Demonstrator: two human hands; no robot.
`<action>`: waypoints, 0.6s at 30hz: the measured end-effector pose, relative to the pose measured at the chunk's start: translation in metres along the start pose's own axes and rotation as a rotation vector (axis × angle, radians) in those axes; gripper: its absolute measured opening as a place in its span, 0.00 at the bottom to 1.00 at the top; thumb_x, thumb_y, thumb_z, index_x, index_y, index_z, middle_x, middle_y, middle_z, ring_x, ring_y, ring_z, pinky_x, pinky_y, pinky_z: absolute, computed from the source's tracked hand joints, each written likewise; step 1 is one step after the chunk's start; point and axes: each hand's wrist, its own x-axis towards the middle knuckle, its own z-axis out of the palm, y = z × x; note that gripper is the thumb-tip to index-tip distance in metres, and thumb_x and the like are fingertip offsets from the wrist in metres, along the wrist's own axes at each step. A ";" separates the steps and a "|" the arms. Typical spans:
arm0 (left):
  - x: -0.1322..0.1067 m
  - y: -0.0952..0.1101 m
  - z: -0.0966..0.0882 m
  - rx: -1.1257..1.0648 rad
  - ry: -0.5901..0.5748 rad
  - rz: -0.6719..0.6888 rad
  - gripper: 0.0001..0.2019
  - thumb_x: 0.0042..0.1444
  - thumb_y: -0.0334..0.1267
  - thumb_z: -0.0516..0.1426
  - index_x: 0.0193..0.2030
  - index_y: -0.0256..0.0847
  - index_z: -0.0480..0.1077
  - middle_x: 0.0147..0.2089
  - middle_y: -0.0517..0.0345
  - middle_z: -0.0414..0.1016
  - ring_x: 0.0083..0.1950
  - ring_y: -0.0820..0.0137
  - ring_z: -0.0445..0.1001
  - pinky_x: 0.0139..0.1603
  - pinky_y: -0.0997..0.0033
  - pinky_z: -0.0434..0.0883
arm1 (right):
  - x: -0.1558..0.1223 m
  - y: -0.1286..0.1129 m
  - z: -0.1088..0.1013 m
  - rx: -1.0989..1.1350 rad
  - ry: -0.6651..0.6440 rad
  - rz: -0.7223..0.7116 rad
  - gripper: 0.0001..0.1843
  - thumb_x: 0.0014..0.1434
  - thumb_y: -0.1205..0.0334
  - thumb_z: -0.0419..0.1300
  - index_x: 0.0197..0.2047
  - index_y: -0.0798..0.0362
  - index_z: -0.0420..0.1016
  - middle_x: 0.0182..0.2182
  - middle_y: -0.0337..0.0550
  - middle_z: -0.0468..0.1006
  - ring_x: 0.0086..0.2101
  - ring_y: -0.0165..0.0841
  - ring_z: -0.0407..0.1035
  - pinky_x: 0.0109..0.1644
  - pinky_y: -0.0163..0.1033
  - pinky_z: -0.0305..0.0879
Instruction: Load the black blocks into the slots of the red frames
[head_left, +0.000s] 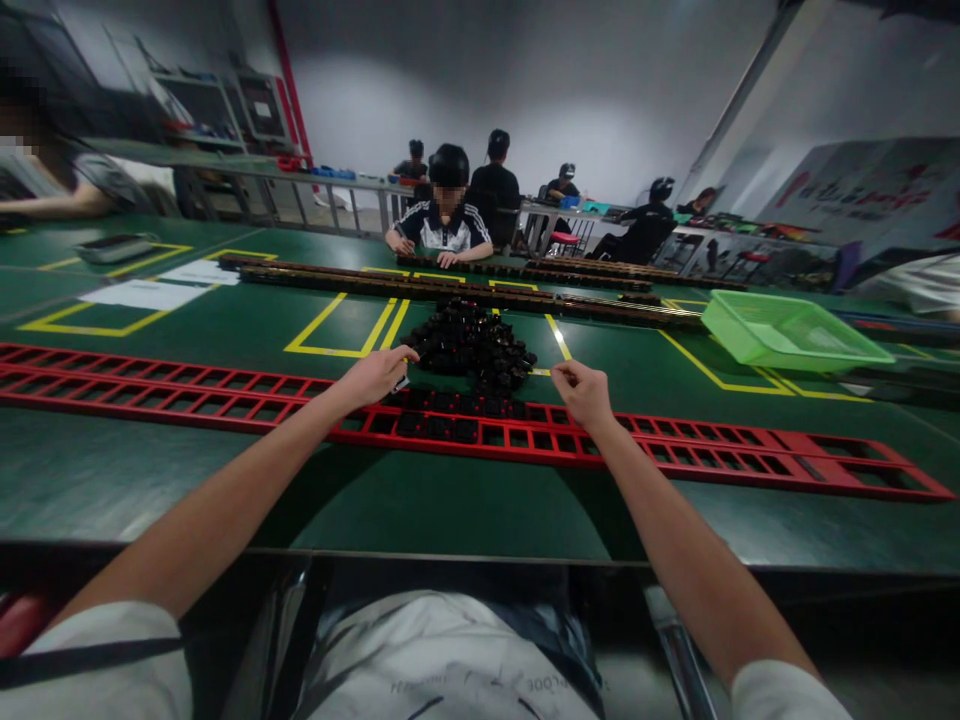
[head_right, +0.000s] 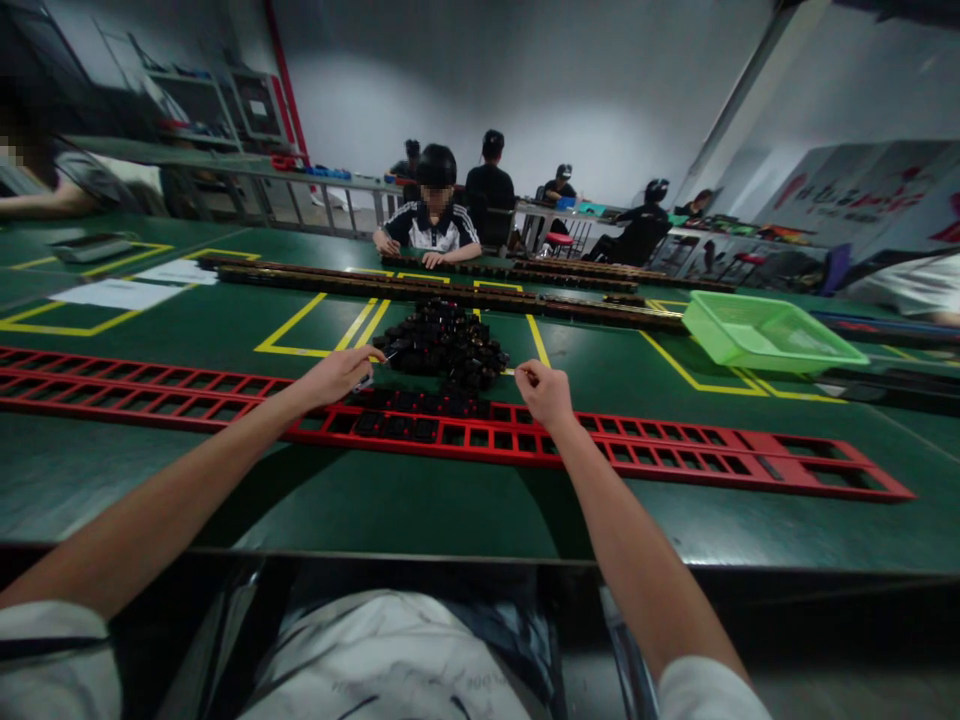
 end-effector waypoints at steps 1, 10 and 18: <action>0.000 0.000 0.000 -0.005 -0.012 -0.006 0.19 0.63 0.39 0.44 0.54 0.41 0.70 0.40 0.51 0.77 0.40 0.62 0.73 0.42 0.68 0.66 | 0.000 0.000 0.000 0.002 -0.001 0.001 0.14 0.58 0.55 0.56 0.29 0.54 0.77 0.21 0.42 0.75 0.22 0.33 0.68 0.28 0.36 0.61; -0.003 0.005 -0.002 0.103 -0.031 -0.041 0.16 0.62 0.36 0.45 0.44 0.43 0.73 0.40 0.51 0.78 0.40 0.61 0.75 0.40 0.67 0.67 | 0.001 0.004 0.000 0.008 -0.016 0.011 0.14 0.58 0.55 0.56 0.28 0.54 0.77 0.21 0.42 0.75 0.23 0.33 0.68 0.29 0.36 0.61; -0.007 0.016 0.000 0.186 -0.048 -0.117 0.15 0.60 0.33 0.45 0.39 0.43 0.73 0.36 0.50 0.77 0.37 0.58 0.74 0.36 0.66 0.66 | 0.001 0.004 0.002 0.036 -0.041 0.048 0.14 0.57 0.55 0.56 0.29 0.55 0.77 0.22 0.43 0.75 0.23 0.34 0.69 0.29 0.37 0.62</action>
